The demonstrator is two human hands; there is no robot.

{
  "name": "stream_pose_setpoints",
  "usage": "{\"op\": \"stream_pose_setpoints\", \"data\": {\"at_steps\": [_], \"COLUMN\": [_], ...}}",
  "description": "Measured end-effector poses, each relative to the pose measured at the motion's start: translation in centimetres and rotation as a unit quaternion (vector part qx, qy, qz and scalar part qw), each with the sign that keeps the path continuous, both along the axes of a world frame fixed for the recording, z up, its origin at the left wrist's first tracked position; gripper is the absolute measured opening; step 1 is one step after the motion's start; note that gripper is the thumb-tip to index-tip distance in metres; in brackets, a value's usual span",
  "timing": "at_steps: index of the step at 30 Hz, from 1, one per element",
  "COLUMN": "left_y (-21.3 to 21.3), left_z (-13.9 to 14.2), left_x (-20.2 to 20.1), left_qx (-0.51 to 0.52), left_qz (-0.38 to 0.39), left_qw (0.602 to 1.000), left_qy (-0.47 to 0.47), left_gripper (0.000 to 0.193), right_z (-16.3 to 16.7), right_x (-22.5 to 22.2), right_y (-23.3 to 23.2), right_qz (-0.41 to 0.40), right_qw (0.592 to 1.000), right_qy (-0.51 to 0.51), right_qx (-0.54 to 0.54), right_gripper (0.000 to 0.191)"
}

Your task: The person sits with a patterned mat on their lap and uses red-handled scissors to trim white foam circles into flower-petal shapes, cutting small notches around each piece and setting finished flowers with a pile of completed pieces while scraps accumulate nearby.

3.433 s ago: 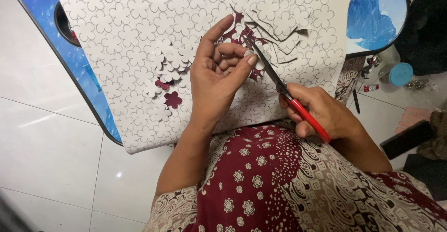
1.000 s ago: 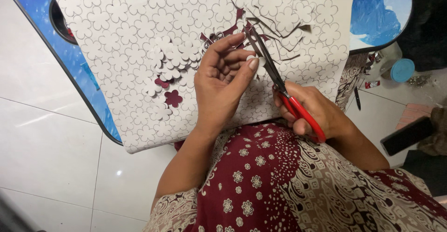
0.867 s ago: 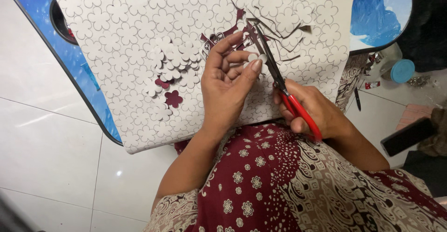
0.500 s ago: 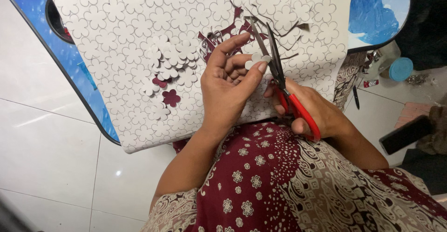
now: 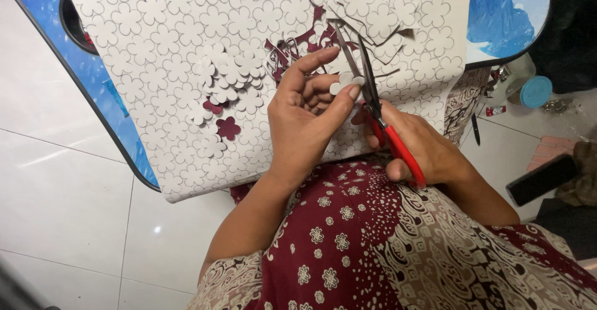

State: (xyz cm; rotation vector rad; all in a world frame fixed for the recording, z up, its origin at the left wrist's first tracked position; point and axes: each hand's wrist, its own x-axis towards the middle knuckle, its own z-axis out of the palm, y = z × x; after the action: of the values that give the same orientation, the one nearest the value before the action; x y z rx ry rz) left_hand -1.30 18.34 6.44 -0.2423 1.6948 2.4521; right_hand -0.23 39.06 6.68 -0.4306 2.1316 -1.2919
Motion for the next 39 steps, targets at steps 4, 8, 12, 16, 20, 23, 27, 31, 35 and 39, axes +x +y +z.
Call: {"op": "stream_pose_setpoints", "data": {"at_steps": [4,8,12,16,20,23,27,31,35,39], "left_y": [0.0,-0.1,-0.4,-0.7,-1.1,-1.6,-2.5,-3.2,-3.5,-3.9], "left_z": [0.0,0.0,-0.3,-0.7,-1.0,-1.2,-1.5,-1.8,-1.8,-1.6], "left_x": [0.0,0.0,-0.1,-0.5,-0.7,-0.9,-1.2,-1.3,-1.5,-1.8], "left_qx": [-0.023,-0.018,-0.012,-0.015,-0.022,0.004,-0.028,-0.020,-0.032,-0.036], "left_qz": [-0.001,-0.002,-0.009,-0.015,-0.023,-0.028,-0.045,-0.061,-0.067,-0.055], "left_qw": [1.000,1.000,1.000,1.000,0.999,1.000,0.999,0.998,0.997,0.998], "left_qy": [0.008,0.010,-0.012,-0.007,-0.007,-0.008,-0.002,-0.009,-0.009,-0.013], "left_gripper": [0.048,0.048,0.050,0.051,0.052,0.044,0.034,0.030,0.029,0.029], "right_z": [0.1,0.0,-0.3,-0.6,-0.9,-1.3,-1.7,-1.7,-1.5,-1.3], "right_x": [0.0,-0.1,-0.1,-0.1,-0.1,0.1,-0.1,-0.2,-0.2,-0.1], "right_y": [0.1,0.3,0.4,0.4,0.6,0.8,1.1,1.2,0.8,0.5], "right_qz": [-0.005,0.000,0.001,-0.001,-0.007,-0.003,0.022,0.025,0.009,-0.028], "right_qw": [1.000,1.000,0.999,0.999,0.999,0.999,0.999,0.999,0.998,0.998], "right_qy": [-0.005,-0.010,-0.036,-0.042,-0.049,-0.046,-0.027,-0.034,-0.050,-0.056], "right_qx": [0.000,0.000,-0.013,-0.025,-0.015,-0.005,0.003,0.006,0.021,-0.004], "right_gripper": [0.118,0.112,0.110,0.108,0.106,0.103,0.098,0.097,0.096,0.100]}}
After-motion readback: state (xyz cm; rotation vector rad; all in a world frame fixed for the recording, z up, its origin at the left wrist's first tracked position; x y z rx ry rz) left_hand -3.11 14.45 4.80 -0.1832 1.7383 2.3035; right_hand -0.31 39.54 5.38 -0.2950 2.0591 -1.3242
